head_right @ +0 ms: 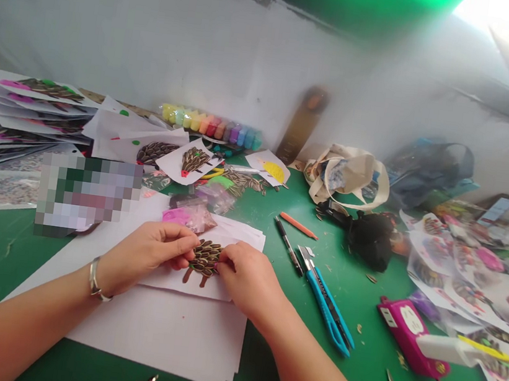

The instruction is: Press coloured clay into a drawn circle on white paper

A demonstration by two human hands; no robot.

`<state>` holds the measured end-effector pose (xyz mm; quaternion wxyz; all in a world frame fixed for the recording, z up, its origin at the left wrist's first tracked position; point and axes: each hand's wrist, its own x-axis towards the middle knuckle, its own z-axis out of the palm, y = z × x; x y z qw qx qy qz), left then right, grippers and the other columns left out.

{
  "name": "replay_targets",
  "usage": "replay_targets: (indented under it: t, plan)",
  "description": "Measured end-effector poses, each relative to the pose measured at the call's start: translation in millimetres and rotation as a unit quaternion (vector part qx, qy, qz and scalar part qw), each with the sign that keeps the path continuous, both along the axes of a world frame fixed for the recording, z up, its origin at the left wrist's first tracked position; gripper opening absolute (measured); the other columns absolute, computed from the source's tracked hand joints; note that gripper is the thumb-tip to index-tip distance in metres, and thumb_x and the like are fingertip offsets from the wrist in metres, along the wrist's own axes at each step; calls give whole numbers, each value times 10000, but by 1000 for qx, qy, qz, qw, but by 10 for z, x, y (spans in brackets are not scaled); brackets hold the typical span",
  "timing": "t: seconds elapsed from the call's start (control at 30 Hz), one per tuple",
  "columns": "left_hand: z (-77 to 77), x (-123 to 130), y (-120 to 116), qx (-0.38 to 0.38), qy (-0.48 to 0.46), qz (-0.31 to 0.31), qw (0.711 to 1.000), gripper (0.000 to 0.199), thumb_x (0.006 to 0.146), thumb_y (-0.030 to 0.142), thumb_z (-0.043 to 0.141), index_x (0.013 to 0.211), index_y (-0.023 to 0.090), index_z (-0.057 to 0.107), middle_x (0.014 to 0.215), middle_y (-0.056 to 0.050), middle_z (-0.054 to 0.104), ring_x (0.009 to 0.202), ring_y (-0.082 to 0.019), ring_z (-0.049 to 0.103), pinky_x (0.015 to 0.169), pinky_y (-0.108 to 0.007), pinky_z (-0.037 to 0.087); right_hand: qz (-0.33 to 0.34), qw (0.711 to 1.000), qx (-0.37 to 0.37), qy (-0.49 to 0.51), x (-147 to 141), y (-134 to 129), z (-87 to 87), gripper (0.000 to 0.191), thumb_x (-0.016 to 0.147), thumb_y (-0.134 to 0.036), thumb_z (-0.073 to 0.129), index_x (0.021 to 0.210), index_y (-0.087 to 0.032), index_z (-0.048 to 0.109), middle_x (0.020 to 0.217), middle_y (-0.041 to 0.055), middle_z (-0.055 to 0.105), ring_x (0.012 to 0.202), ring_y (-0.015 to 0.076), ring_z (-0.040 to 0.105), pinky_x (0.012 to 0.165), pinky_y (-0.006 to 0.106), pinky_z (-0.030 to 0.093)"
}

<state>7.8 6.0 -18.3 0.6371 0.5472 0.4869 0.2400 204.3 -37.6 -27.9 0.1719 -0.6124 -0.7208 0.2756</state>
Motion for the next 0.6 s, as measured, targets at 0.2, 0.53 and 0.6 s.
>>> replay_targets:
  t: [0.2, 0.53, 0.6]
  plan:
    - [-1, 10, 0, -1, 6, 3, 1000, 241, 802, 359, 620, 725, 132, 638, 681, -9, 655, 565, -90, 588, 530, -182, 449, 11, 999, -30, 44, 54, 1, 62, 174, 827, -179, 501, 743, -225, 645, 751, -30, 625, 711, 117, 535, 621, 227, 358]
    - [-4, 4, -2, -3, 5, 2, 1000, 237, 793, 362, 627, 717, 138, 636, 666, -1, 644, 559, -90, 586, 512, -173, 441, 12, 999, -34, 27, 43, -8, 46, 151, 771, -150, 533, 804, -231, 657, 788, -22, 619, 707, 121, 521, 592, 222, 342]
    - [-1, 6, -5, -3, 5, 3, 1000, 234, 792, 361, 626, 712, 140, 636, 665, -3, 644, 558, -93, 586, 509, -176, 443, 11, 999, -27, 24, 28, 3, 37, 140, 782, -155, 532, 794, -224, 654, 797, -18, 624, 716, 122, 524, 597, 223, 344]
